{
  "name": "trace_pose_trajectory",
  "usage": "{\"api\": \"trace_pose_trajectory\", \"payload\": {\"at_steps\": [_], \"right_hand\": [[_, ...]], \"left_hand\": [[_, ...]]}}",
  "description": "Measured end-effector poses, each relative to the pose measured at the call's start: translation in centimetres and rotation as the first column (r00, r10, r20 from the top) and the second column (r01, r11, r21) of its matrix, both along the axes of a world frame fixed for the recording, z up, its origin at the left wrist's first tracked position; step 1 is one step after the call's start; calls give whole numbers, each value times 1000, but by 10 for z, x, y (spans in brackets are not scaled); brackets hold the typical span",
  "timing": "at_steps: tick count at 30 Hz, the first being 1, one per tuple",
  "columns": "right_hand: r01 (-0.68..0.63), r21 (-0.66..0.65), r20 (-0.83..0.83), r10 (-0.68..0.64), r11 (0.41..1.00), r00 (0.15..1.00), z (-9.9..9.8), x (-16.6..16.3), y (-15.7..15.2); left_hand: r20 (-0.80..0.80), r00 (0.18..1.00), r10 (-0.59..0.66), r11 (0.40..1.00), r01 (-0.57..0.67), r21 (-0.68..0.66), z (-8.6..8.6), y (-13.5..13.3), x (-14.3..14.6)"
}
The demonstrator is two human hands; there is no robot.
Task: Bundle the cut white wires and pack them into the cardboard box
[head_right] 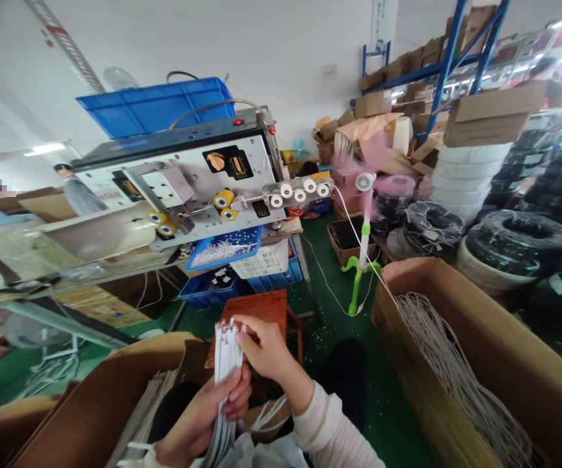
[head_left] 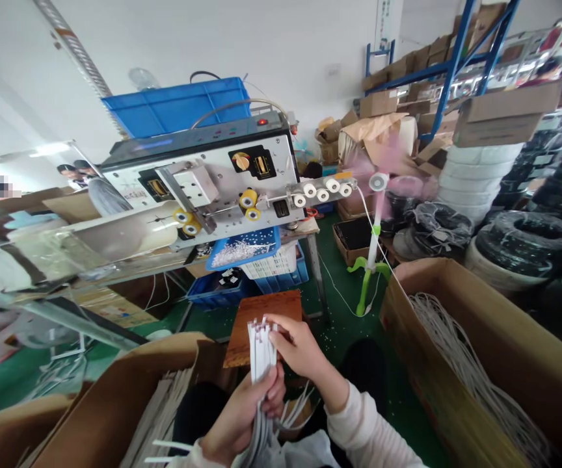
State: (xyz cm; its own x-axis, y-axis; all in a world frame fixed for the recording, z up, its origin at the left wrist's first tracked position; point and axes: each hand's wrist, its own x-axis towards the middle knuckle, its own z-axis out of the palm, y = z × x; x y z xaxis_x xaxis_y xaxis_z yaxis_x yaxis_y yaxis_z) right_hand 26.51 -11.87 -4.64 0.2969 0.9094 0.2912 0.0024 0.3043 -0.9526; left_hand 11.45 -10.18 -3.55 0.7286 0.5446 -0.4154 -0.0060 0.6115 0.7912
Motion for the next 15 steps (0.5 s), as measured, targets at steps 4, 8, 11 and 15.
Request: {"api": "trace_pose_trajectory", "payload": {"at_steps": [4, 8, 11, 15], "right_hand": [[-64, 170, -360, 122, 983, 925, 1, -23, 14], [-201, 214, -402, 274, 956, 874, 7, -73, 25], [-108, 86, -334, 131, 990, 933, 9, -111, 33], [3, -17, -199, -6, 1000, 980, -8, -136, 48]], "left_hand": [[78, 996, 37, 967, -55, 249, 42, 27, 5], [159, 975, 156, 843, -216, 493, 108, 57, 18], [236, 955, 181, 735, -291, 613, 156, 68, 30], [311, 916, 254, 559, -401, 725, 213, 74, 38]]}}
